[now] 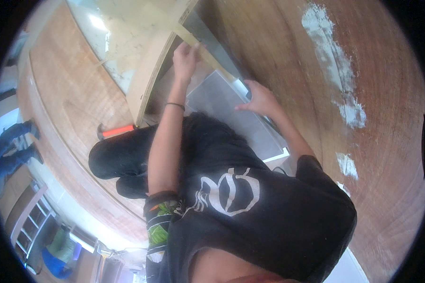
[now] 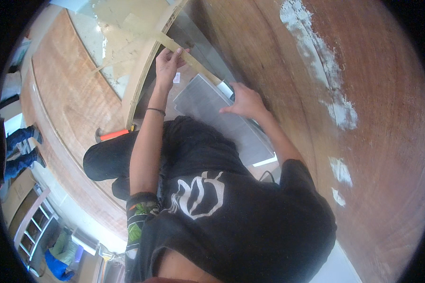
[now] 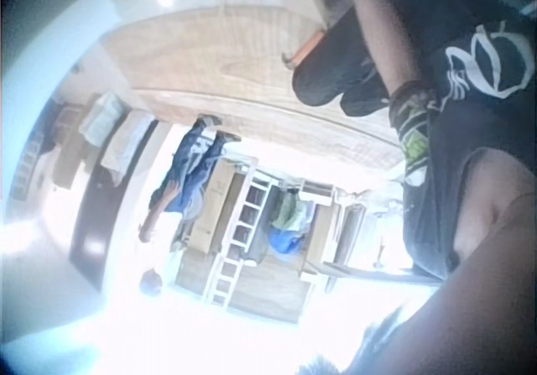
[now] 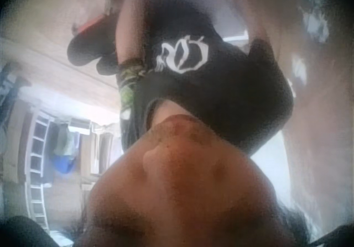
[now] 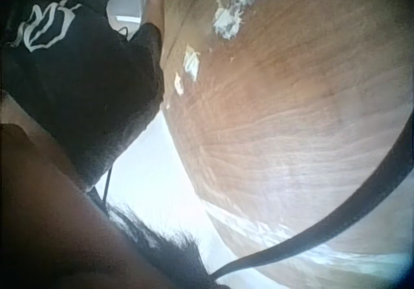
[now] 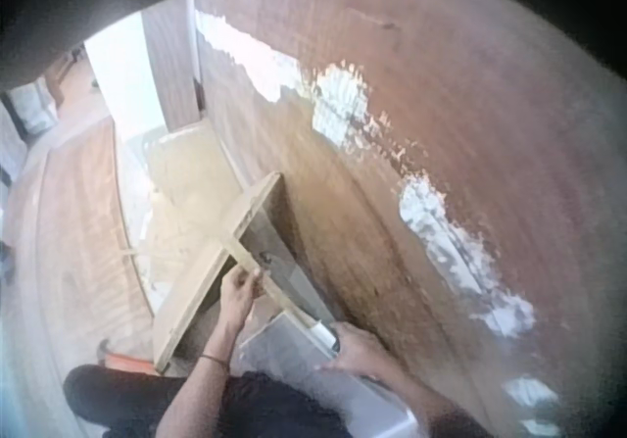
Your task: The person handles a thin wooden strip, measures and marks it, then applies adhesive along its length. The person moves around the room to position the strip and prepare it for installation.
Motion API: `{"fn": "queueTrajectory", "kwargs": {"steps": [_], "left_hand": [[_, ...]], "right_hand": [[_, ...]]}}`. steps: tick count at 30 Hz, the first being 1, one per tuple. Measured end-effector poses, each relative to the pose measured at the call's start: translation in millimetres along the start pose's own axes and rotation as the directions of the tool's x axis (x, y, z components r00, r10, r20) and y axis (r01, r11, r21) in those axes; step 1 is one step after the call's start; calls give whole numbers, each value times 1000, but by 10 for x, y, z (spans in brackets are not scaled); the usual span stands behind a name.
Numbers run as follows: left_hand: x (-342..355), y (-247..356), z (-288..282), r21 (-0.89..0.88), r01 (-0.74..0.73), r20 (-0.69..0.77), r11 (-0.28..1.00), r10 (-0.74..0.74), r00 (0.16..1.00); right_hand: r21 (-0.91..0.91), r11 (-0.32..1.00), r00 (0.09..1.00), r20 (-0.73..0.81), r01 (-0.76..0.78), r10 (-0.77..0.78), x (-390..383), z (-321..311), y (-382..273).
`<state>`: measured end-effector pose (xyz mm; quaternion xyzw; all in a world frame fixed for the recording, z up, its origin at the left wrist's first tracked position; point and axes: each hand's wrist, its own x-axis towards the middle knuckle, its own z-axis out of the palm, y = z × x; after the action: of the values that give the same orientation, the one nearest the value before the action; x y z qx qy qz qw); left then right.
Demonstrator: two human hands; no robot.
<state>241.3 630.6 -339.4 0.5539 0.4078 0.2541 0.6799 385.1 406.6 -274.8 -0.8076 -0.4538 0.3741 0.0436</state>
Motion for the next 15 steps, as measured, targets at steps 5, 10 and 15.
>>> {"fn": "queueTrajectory", "kwargs": {"steps": [5,10,15], "left_hand": [[138,69,124,45,-43,37,998,42,998],[197,165,212,-95,-45,-25,994,43,999],[440,631,571,98,-321,-114,942,331,937]], "right_hand": [[-19,998,989,-128,67,-69,-197,35,-84],[-48,995,991,-102,83,-88,-278,24,-161],[-53,998,995,-93,36,-41,-502,-4,-361]]}}
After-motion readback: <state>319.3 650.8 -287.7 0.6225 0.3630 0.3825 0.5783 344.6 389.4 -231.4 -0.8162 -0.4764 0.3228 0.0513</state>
